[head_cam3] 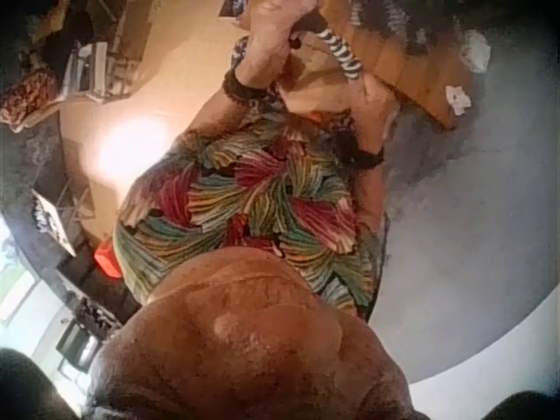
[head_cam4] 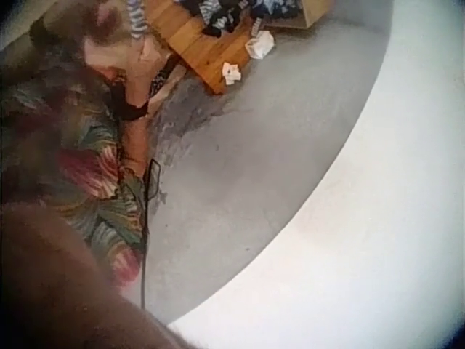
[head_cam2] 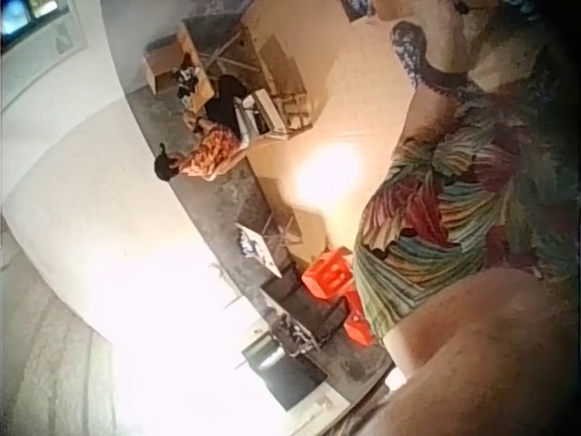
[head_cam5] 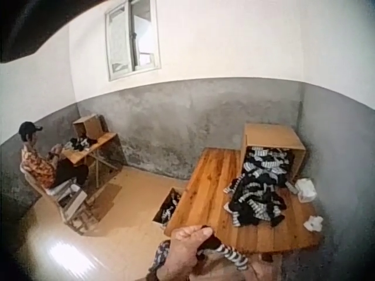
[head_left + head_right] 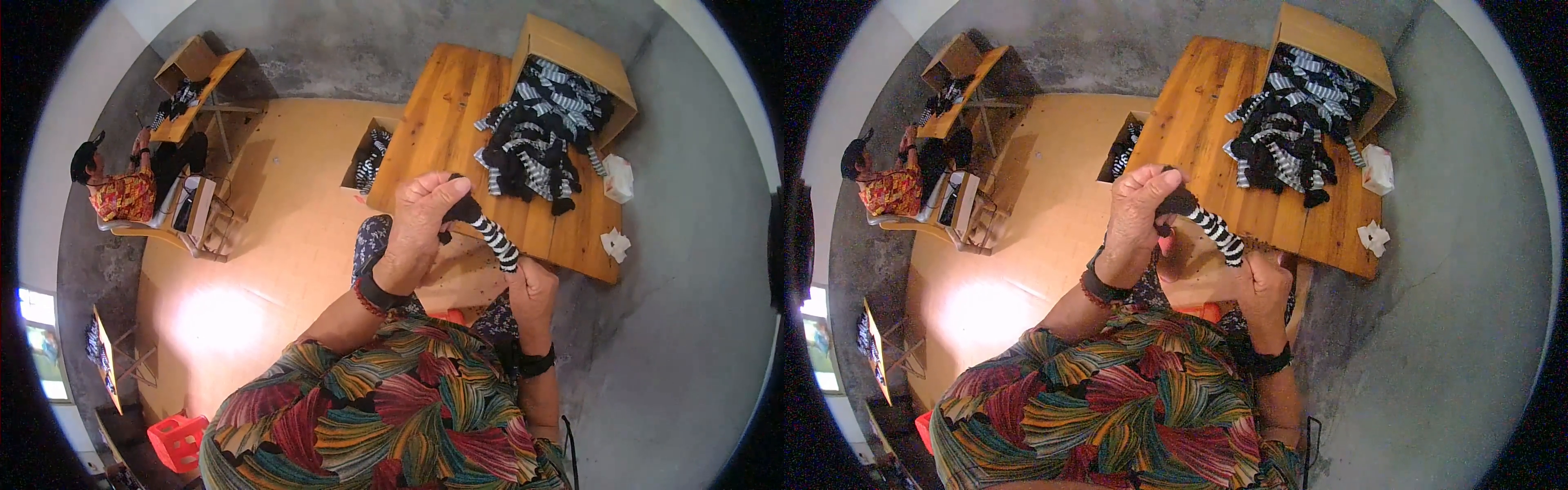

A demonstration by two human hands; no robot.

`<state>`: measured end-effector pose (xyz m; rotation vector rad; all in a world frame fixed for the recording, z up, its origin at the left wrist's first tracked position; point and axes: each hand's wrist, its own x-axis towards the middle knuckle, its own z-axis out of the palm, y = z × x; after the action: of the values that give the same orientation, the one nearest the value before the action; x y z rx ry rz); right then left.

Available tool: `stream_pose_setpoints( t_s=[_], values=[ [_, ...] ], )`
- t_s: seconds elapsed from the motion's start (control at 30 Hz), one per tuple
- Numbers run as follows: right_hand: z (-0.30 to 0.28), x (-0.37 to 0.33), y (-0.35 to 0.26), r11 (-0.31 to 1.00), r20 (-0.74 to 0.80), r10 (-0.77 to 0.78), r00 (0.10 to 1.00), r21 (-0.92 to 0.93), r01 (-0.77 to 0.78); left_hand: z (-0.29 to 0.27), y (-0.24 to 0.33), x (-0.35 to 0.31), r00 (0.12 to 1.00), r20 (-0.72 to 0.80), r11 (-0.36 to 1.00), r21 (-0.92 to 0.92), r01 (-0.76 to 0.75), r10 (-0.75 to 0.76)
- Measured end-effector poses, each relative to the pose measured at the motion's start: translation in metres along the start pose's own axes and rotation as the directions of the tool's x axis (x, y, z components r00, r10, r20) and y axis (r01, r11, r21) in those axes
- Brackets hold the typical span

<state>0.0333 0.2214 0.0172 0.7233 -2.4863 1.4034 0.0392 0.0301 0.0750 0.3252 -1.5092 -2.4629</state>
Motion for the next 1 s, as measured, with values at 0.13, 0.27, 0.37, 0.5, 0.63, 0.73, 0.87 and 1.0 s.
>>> stream_pose_setpoints(
  t_s=[0.13, 0.27, 0.37, 0.5, 0.63, 0.73, 0.87, 1.0],
  values=[
    [0.007, -0.005, -0.003, 0.993, 0.051, 0.12, 0.991, 0.011, -0.121, 0.008, -0.015, -0.004, 1.0, 0.01, 0.987, -0.161, 0.005, -0.003],
    [0.019, -0.011, -0.011, 0.519, 0.455, 0.387, 0.802, 0.611, -0.598, 0.019, -0.022, -0.011, 0.994, 0.11, 0.983, -0.186, 0.001, 0.02],
    [0.027, -0.013, -0.016, 0.044, 0.783, 0.239, 0.574, 0.582, -0.812, 0.024, -0.021, -0.011, 0.992, 0.089, 0.992, -0.091, -0.082, 0.09],
    [0.025, -0.008, -0.019, 0.071, 0.75, 0.185, 0.635, 0.634, -0.77, 0.021, -0.011, -0.009, 0.983, 0.15, 0.99, -0.104, -0.091, 0.106],
    [0.01, -0.003, -0.01, 0.777, 0.32, 0.337, 0.885, 0.437, -0.454, 0.006, -0.024, 0.002, 1.0, -0.003, 0.98, -0.196, -0.02, 0.019],
    [0.004, -0.006, 0.0, 0.952, 0.093, 0.185, 0.978, 0.231, -0.202, 0.007, -0.028, -0.001, 0.999, 0.009, 0.976, -0.212, -0.044, 0.047],
    [0.002, 0.0, -0.008, 0.999, -0.119, -0.016, 0.993, -0.045, 0.011, 0.017, -0.034, -0.004, 0.996, -0.076, 0.986, -0.155, -0.053, 0.041],
    [0.017, -0.009, 0.0, 0.945, 0.021, 0.171, 0.985, 0.28, -0.17, 0.018, -0.032, -0.013, 0.997, 0.041, 0.988, -0.147, -0.051, 0.057]
  ],
)
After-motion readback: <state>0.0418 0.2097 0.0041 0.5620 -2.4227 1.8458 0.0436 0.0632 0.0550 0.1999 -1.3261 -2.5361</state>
